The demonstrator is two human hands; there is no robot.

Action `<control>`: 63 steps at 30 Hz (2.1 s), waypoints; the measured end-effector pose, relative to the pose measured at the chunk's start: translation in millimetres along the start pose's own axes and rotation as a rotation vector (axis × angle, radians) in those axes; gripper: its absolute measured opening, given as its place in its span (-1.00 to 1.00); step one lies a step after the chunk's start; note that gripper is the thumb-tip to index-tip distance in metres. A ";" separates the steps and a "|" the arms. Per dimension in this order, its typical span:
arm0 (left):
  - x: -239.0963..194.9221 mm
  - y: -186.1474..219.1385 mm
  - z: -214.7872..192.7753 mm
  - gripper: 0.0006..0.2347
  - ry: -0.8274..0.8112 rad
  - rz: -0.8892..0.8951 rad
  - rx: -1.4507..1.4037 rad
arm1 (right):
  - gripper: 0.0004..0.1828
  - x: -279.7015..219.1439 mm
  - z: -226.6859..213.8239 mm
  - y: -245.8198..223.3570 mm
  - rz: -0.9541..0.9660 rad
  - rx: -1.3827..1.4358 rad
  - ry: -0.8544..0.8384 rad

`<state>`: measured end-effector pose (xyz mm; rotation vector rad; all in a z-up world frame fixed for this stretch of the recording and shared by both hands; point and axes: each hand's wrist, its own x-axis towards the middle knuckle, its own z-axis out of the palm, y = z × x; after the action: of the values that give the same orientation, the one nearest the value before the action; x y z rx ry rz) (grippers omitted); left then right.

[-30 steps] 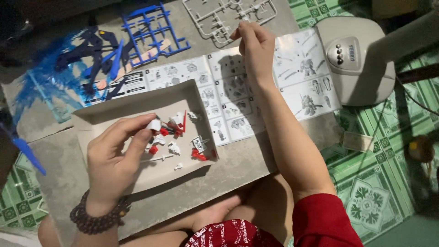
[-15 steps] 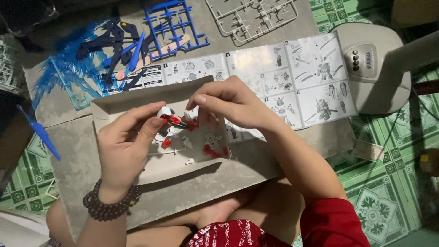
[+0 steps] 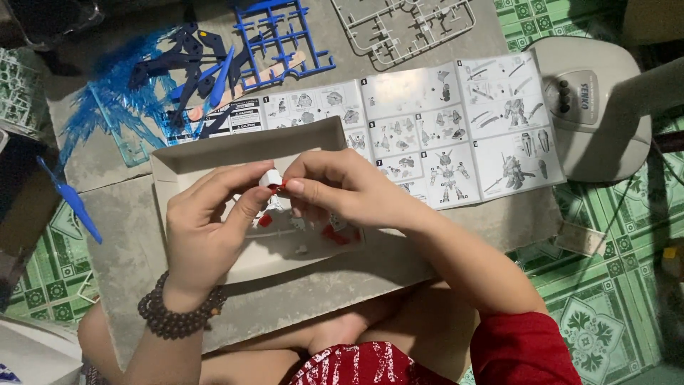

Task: The person assembles a model kit by hand, picking small plastic parts from a box and snapping them together while referencing an instruction manual. They handle red, white, and black pieces, occasionally reaching for additional parts from a plastic sprue on the table.

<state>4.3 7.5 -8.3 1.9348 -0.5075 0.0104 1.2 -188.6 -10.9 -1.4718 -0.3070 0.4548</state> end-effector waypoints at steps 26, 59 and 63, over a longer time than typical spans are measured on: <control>-0.6 -7.8 -8.2 -0.85 -0.163 -0.194 -0.403 | -0.85 8.7 -3.6 17.2 0.102 0.302 -0.214; -4.7 -6.2 -2.6 -0.73 -0.074 -0.212 -0.248 | -0.86 5.4 -138.3 44.2 -0.421 0.346 0.734; -5.0 -2.6 -1.7 -0.74 -0.086 -0.216 -0.210 | -0.83 12.0 -169.7 73.1 -0.409 0.093 1.017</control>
<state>1.0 11.6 -11.0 1.7796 -0.3400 -0.2562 83.1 -329.6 -98.7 -1.3292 0.2285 -0.6074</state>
